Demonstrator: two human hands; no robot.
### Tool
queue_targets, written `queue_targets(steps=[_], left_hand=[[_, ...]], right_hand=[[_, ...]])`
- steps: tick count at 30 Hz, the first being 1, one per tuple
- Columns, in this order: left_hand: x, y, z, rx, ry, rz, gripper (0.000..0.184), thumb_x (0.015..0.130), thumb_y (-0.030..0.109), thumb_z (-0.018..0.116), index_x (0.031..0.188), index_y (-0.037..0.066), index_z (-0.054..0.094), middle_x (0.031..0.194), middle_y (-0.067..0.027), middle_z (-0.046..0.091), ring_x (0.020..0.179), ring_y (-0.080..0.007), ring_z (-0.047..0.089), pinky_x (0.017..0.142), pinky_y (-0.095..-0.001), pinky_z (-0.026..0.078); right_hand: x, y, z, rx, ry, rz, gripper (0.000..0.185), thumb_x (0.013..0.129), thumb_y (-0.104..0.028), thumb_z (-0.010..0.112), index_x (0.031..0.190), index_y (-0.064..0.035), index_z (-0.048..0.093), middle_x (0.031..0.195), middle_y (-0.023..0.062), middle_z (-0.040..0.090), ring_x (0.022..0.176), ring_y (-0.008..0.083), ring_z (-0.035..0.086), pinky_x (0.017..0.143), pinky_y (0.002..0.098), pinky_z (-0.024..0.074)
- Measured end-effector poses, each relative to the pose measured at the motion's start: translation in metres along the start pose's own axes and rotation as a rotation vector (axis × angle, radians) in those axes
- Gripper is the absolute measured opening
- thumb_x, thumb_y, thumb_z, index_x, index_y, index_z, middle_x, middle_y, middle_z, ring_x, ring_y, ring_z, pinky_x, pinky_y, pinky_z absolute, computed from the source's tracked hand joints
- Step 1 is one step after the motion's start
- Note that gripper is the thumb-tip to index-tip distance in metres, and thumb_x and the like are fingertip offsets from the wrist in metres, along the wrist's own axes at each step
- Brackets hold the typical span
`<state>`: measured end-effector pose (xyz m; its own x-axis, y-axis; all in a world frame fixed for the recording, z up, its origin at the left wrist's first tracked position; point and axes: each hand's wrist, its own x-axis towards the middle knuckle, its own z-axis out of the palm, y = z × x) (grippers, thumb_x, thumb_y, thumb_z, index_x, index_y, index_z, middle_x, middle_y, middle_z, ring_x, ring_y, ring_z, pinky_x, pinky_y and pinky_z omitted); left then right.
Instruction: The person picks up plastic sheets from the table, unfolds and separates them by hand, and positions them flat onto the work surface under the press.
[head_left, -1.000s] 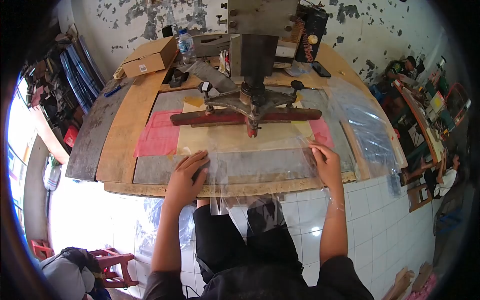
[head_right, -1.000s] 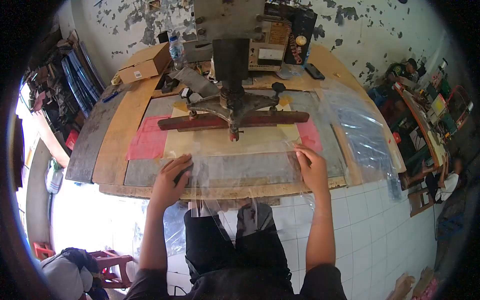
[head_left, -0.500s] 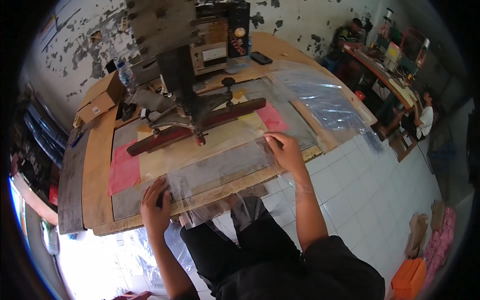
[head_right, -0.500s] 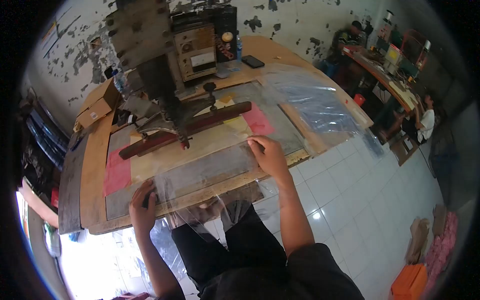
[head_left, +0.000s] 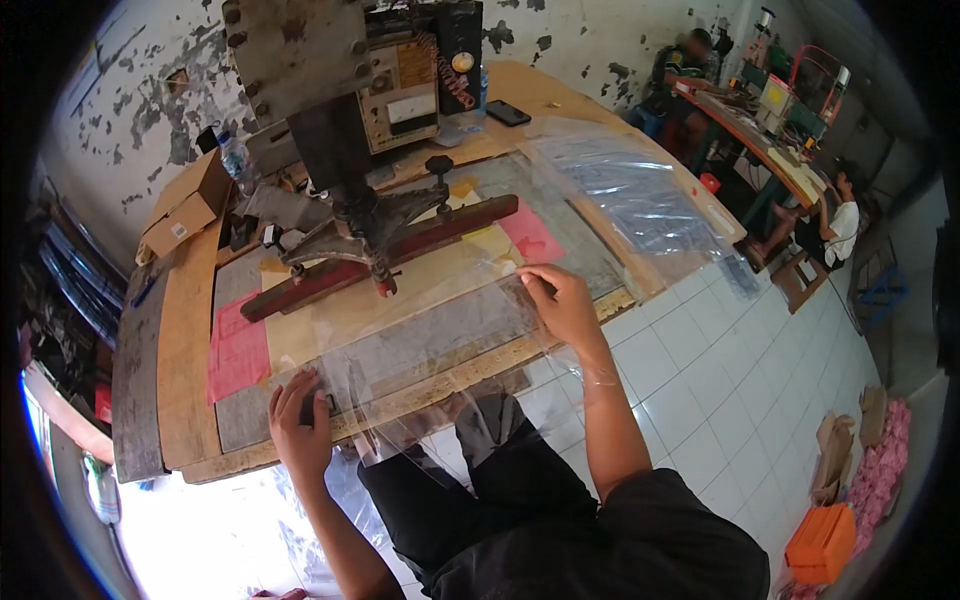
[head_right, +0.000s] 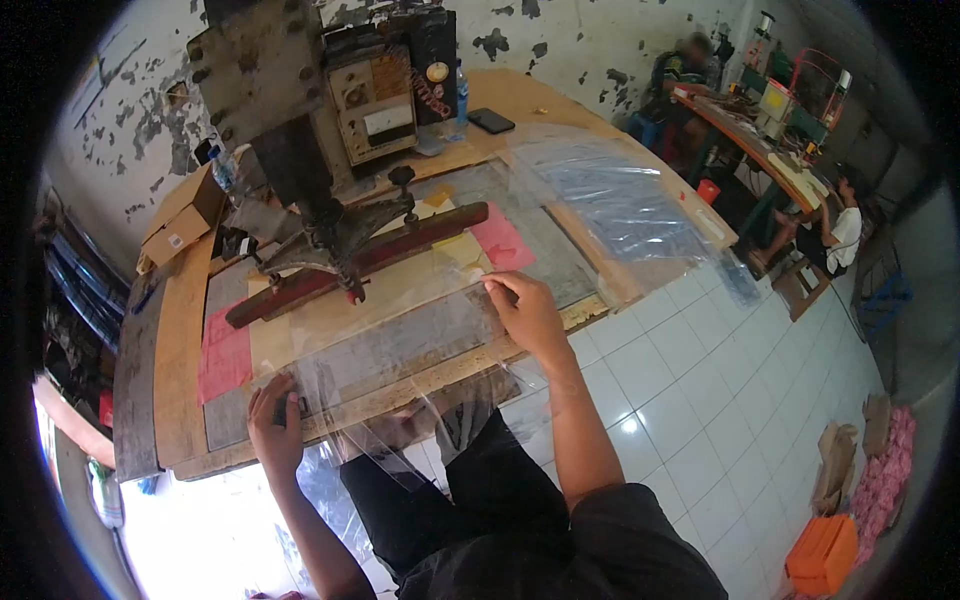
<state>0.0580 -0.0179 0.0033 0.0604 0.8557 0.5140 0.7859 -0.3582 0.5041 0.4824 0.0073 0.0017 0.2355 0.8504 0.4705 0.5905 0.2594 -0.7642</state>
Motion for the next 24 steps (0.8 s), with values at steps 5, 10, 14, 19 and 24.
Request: queue_targets(steps=[5,10,14,19,24], left_hand=[[0.0000,0.0017,-0.0010,-0.022,0.023,0.014,0.019,0.096,0.010,0.069,0.112,0.006,0.078,0.124,-0.0092,0.078,0.128,-0.0301,0.068,0.117,-0.0488,0.042],[0.0006,0.0034,-0.0010,-0.011,0.019,-0.012,0.019,0.095,0.010,0.070,0.113,0.006,0.078,0.124,-0.0089,0.078,0.128,-0.0293,0.068,0.117,-0.0485,0.042],[0.0011,0.0050,-0.0007,0.006,0.021,-0.002,0.019,0.096,0.011,0.070,0.112,0.007,0.078,0.125,-0.0085,0.078,0.129,-0.0286,0.068,0.117,-0.0480,0.042],[0.0001,0.0012,0.0006,0.026,0.016,-0.003,0.019,0.096,0.011,0.070,0.113,0.008,0.078,0.126,-0.0084,0.078,0.129,-0.0284,0.068,0.117,-0.0477,0.042],[-0.0015,-0.0002,0.0009,0.015,0.032,-0.023,0.019,0.095,0.011,0.071,0.112,0.008,0.079,0.125,-0.0087,0.078,0.129,-0.0284,0.068,0.117,-0.0473,0.042]], right_hand=[[-0.0004,0.0020,0.0009,0.013,0.004,0.040,0.022,0.104,-0.020,0.069,0.114,-0.0024,0.078,0.107,0.0166,0.079,0.089,0.0316,0.075,0.073,0.0370,0.0555],[-0.0001,0.0027,0.0009,-0.004,0.018,0.019,0.022,0.103,-0.020,0.070,0.114,-0.0032,0.078,0.107,0.0165,0.079,0.090,0.0316,0.076,0.073,0.0369,0.0558],[0.0001,0.0050,0.0004,-0.018,0.025,-0.031,0.022,0.103,-0.020,0.070,0.114,-0.0034,0.078,0.107,0.0165,0.079,0.091,0.0321,0.076,0.073,0.0373,0.0563],[0.0001,0.0032,-0.0005,-0.025,0.017,-0.009,0.022,0.103,-0.020,0.070,0.113,-0.0034,0.078,0.106,0.0165,0.079,0.091,0.0325,0.076,0.074,0.0377,0.0565],[-0.0018,0.0006,0.0006,0.023,-0.001,0.041,0.022,0.103,-0.021,0.069,0.114,-0.0038,0.078,0.107,0.0159,0.079,0.093,0.0318,0.076,0.076,0.0368,0.0563]])
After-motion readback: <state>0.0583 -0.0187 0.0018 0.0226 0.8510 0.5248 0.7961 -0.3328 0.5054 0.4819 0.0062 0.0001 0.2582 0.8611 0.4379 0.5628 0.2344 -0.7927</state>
